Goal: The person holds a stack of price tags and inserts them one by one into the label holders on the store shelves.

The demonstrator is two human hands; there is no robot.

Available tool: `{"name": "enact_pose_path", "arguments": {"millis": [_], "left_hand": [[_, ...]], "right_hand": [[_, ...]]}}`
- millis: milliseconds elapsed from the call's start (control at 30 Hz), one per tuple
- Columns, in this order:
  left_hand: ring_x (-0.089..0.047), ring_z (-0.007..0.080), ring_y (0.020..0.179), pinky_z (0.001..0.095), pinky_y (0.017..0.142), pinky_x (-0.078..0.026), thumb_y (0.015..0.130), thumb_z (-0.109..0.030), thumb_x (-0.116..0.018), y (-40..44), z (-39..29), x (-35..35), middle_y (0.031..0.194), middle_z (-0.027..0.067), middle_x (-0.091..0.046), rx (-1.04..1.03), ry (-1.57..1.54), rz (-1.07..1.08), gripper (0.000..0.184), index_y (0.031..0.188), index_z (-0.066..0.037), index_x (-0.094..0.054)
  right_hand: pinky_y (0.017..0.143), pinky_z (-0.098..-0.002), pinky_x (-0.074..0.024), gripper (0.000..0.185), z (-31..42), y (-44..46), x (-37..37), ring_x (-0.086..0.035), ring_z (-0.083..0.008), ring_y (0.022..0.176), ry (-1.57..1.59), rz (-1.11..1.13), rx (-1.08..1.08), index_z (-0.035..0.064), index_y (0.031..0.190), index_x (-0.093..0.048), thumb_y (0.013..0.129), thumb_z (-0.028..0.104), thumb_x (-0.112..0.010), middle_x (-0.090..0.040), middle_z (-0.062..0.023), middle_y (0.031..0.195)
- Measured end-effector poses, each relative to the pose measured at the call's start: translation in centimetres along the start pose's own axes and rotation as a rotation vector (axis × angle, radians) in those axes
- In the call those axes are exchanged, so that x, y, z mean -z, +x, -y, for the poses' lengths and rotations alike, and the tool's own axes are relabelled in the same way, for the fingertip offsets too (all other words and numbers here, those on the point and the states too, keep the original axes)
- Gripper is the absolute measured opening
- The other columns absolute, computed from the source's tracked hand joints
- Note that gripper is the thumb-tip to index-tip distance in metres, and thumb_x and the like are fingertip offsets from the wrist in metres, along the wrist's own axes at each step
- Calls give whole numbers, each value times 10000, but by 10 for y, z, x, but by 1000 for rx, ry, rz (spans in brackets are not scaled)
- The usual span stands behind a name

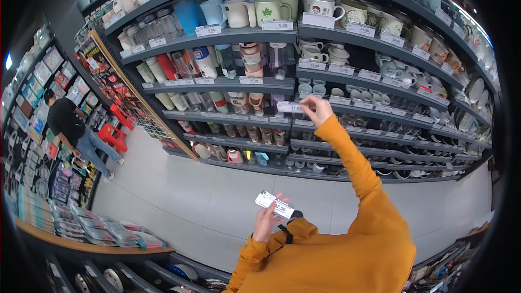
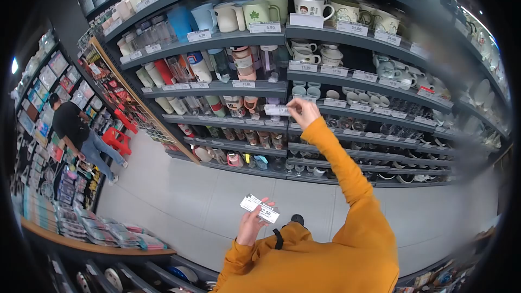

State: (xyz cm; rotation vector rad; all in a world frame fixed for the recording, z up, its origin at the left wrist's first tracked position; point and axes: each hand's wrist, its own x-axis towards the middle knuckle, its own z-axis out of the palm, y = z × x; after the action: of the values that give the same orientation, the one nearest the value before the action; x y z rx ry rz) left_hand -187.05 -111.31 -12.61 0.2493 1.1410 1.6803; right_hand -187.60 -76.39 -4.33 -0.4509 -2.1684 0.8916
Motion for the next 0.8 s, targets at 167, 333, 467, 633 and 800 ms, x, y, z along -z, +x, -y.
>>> {"name": "enact_pose_path", "arguments": {"millis": [167,333,467,633,800], "left_hand": [[-617,131,1016,226,683,-485,1006,-256,-410,40,-32,2,1244,107,-595,26,-2,11,430,1367,-25,-432],[-602,125,972,244,666,-438,991,-282,-431,101,-69,4,1219,99,-600,11,29,-36,429,1336,-28,-453],[-605,125,959,244,660,-433,995,-289,-428,149,-93,9,1205,88,-609,-30,47,-33,426,1333,-31,-455],[-608,134,986,246,665,-426,1004,-281,-411,189,-111,8,1224,82,-600,-44,30,-28,415,1339,-41,-454],[-609,148,1025,253,667,-423,1003,-276,-412,214,-111,8,1221,78,-602,4,16,-7,411,1338,-41,-454]], "right_hand": [[713,-383,-524,184,-17,85,-12,-639,-323,850,-207,28,142,29,1002,-573,821,6,-599,-645,-126,934],[714,-417,-516,163,-40,149,-35,-643,-339,848,-577,141,217,73,985,-628,827,91,-589,-665,-119,931],[698,-401,-517,192,-66,188,-49,-671,-299,811,-928,327,224,123,987,-664,807,123,-597,-689,-92,875],[694,-404,-519,235,-73,204,-58,-677,-298,789,-1026,604,170,139,1020,-671,795,142,-602,-696,-104,853],[719,-417,-516,219,-74,208,-52,-672,-303,842,-898,629,155,137,1023,-680,836,149,-566,-696,-116,864]]}}
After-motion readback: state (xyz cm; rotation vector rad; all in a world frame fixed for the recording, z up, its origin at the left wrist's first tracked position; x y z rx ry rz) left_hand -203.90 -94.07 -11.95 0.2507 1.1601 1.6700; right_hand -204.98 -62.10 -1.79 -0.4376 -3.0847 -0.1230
